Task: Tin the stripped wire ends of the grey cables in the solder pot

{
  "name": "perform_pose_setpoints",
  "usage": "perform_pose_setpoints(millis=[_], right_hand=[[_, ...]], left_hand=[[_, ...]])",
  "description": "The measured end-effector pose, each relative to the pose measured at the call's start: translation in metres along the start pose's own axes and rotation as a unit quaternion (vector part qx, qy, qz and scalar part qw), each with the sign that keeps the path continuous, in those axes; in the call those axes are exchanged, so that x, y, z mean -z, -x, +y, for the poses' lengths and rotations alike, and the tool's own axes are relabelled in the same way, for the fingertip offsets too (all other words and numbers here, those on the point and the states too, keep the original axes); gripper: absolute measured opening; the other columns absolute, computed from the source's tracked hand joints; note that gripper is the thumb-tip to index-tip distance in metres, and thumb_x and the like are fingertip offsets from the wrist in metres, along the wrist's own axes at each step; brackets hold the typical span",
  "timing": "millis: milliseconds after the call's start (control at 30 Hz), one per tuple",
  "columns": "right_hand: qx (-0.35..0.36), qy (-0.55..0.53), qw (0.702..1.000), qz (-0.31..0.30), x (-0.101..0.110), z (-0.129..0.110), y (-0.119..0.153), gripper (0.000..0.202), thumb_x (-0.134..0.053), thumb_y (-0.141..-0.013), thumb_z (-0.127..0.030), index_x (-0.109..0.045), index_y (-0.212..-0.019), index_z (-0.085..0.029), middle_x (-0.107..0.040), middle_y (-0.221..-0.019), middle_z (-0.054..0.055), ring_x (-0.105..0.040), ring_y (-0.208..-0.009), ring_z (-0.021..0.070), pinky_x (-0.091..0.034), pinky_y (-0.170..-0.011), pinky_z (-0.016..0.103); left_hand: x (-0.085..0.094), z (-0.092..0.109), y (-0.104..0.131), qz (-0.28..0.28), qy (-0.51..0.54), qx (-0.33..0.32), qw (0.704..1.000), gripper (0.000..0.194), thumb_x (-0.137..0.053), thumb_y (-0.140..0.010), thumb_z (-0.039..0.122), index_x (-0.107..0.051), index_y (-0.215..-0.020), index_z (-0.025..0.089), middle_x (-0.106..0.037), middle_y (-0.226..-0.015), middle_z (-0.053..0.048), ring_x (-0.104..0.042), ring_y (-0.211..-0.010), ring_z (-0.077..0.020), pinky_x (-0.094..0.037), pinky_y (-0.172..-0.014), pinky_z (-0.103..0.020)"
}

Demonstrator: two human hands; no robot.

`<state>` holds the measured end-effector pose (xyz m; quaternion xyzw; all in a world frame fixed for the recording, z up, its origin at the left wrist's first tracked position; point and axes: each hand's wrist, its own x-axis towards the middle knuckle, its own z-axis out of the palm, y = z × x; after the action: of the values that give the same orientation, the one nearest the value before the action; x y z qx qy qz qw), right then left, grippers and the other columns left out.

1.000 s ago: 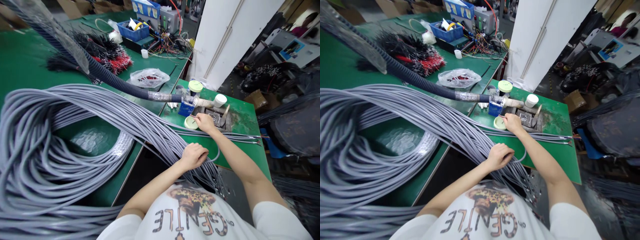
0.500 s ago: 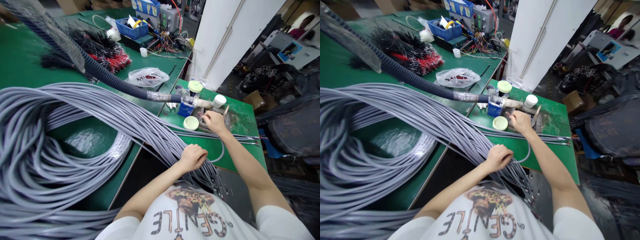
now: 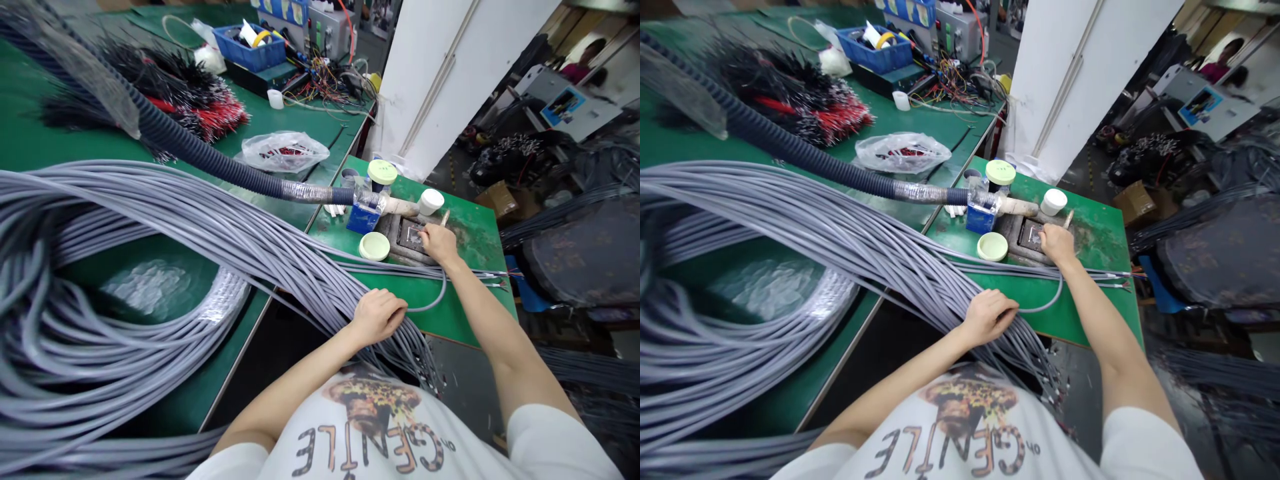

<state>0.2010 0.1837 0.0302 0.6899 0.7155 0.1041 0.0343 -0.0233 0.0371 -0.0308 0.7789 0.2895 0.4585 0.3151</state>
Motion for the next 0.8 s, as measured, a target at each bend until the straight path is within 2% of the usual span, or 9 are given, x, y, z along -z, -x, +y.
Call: perform_pose_setpoints(millis=[267, 567, 700, 800], right_hand=[[-0.003, 0.02, 1.0, -0.009, -0.012, 0.004, -0.003, 0.028, -0.044, -0.092, -0.034, -0.064, -0.091, -0.015, -0.07, -0.097, 0.012, -0.063, -0.089, 0.0245, -0.034, -0.065, 0.029], [0.002, 0.02, 1.0, -0.004, -0.015, 0.003, -0.004, 0.027, -0.045, -0.09, -0.033, -0.065, -0.091, -0.015, -0.071, -0.095, 0.012, -0.063, -0.087, 0.0251, -0.035, -0.064, 0.029], [0.004, 0.011, 1.0, 0.006, -0.004, 0.003, -0.001, 0.027, -0.045, -0.089, -0.033, -0.066, -0.088, -0.016, -0.071, -0.092, 0.011, -0.063, -0.083, 0.0236, -0.034, -0.062, 0.028], [0.016, -0.033, 0.999, 0.03, 0.017, 0.0, 0.004, 0.028, -0.046, -0.089, -0.036, -0.067, -0.086, -0.017, -0.072, -0.088, 0.009, -0.062, -0.079, 0.021, -0.034, -0.061, 0.027]], left_hand=[[0.0, 0.0, -0.001, 0.014, -0.107, -0.046, 0.993, 0.016, -0.048, -0.091, 0.024, -0.064, -0.09, 0.019, -0.065, -0.071, -0.003, -0.055, -0.067, -0.0144, -0.033, -0.06, -0.03], [-0.002, -0.001, 0.0, 0.013, -0.121, -0.051, 0.991, 0.015, -0.049, -0.09, 0.023, -0.064, -0.09, 0.019, -0.064, -0.071, -0.002, -0.054, -0.067, -0.0141, -0.034, -0.062, -0.03], [-0.002, -0.001, 0.0, 0.016, -0.122, -0.052, 0.991, 0.014, -0.049, -0.09, 0.023, -0.063, -0.09, 0.019, -0.064, -0.071, -0.002, -0.053, -0.067, -0.0142, -0.034, -0.062, -0.03], [-0.002, 0.0, -0.001, 0.019, -0.125, -0.056, 0.99, 0.014, -0.049, -0.09, 0.023, -0.063, -0.09, 0.019, -0.063, -0.071, -0.002, -0.054, -0.067, -0.0142, -0.033, -0.061, -0.03]])
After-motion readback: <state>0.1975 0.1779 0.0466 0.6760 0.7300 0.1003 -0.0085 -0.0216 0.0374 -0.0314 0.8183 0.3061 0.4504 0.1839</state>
